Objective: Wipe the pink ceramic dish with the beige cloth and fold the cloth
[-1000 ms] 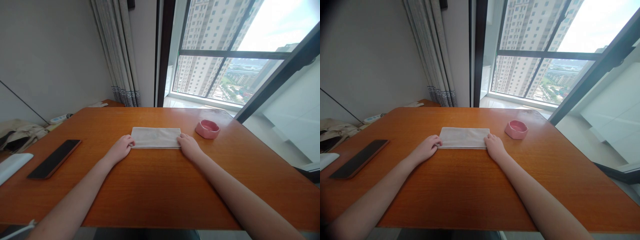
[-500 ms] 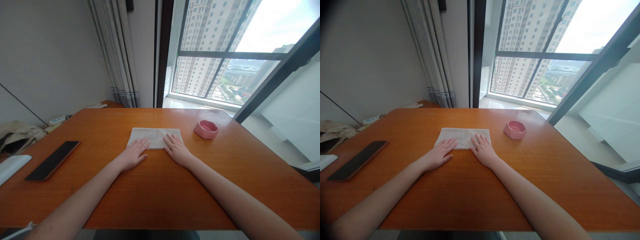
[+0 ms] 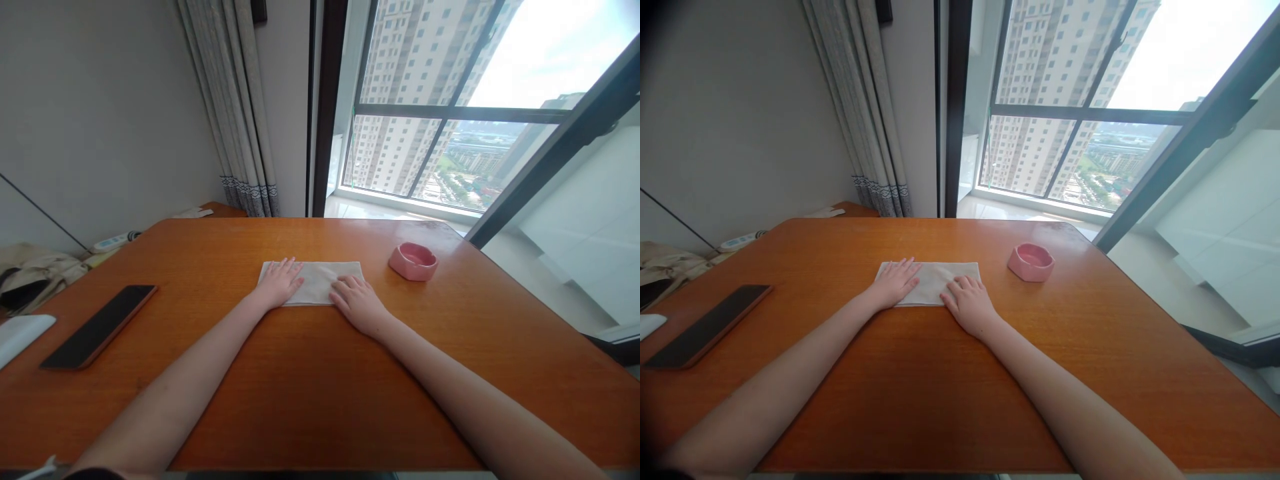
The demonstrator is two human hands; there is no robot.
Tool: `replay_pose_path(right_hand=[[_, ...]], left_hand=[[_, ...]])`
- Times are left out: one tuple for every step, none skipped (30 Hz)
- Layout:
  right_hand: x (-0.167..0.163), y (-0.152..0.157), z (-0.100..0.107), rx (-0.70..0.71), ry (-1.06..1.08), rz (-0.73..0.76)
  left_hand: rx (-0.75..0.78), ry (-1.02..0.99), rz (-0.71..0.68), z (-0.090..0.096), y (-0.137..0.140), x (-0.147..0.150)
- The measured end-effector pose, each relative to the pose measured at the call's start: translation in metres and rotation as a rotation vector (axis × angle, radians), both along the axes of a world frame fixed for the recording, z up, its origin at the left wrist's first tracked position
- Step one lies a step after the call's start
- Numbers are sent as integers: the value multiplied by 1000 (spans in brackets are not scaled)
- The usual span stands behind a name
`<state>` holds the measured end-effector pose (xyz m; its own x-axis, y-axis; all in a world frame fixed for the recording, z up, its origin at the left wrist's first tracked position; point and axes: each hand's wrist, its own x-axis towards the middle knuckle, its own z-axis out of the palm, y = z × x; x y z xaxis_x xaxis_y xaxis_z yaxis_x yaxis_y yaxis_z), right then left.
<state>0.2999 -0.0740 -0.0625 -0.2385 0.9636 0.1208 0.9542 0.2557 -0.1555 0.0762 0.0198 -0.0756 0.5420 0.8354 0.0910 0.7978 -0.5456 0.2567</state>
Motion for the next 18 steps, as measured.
replay_pose_path(right_hand=[[2,2,1,10,5,-30],[4,4,0,19,4,-62],[7,8,-2,25,-1,-91],[11,11,-4,23,-8,-116],[16,15,-8,11,-14,-138],[20,18,-12,-11,-20,-162],[24,21,-16,-39,-25,-192],[27,24,-19,-67,-29,-222],[30,25,-21,-86,-33,-247],[31,26,-23,-96,-34,-267],[32,27,-25,-98,-33,-279],[32,27,-25,-97,-32,-286],[32,27,-25,-95,-31,-287],[31,26,-26,-92,-31,-290],[30,26,-26,-87,-33,-294],[29,26,-26,-83,-35,-301],[29,26,-26,-79,-37,-306],[28,26,-26,-76,-37,-312]], left_hand=[[3,10,14,-4,3,-2],[9,14,26,-6,5,-6],[9,16,46,-8,6,-11],[2,19,81,-9,7,-17],[-9,23,131,-10,7,-24],[-16,27,190,-10,6,-32],[-17,26,253,-10,5,-39],[-7,19,313,-10,4,-46],[11,3,362,-11,2,-52],[33,-20,399,-11,1,-56],[56,-50,424,-11,-1,-58],[73,-81,440,-11,-4,-59],[81,-112,451,-11,-6,-59],[75,-138,459,-10,-8,-58],[59,-158,466,-8,-10,-56],[38,-170,472,-6,-12,-53],[16,-175,473,-4,-14,-51],[-5,-178,465,-2,-16,-50]])
